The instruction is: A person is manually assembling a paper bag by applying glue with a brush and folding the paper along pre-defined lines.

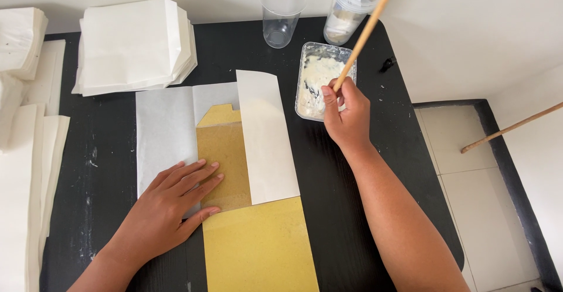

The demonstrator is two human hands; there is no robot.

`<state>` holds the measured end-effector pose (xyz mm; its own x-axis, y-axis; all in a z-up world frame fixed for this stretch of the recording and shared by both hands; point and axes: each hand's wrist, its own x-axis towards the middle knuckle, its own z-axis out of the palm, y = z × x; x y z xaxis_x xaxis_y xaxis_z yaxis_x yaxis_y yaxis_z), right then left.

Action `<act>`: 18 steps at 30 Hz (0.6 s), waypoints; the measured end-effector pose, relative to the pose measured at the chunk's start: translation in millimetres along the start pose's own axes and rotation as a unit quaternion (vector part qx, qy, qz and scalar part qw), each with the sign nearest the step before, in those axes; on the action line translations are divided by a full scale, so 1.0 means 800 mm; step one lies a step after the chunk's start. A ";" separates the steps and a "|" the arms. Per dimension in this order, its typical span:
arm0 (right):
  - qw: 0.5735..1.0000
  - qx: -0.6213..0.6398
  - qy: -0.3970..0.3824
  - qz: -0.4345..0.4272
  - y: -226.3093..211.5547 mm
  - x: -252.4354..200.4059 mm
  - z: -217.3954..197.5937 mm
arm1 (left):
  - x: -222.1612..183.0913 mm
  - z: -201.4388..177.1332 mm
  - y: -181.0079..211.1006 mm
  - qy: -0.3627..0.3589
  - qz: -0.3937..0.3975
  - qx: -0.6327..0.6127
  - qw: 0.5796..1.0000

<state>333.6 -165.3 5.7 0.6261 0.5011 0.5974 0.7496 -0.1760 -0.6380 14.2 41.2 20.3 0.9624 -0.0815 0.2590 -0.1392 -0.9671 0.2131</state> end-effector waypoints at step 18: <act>0.965 0.196 0.147 0.090 -0.006 0.009 -0.002 | 0.000 -0.002 0.001 0.001 0.002 -0.001 1.000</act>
<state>334.8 -162.1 14.0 0.8156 0.2205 0.5349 0.5200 0.1261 -0.8448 14.1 41.1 21.8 0.9613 -0.0856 0.2619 -0.1443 -0.9661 0.2141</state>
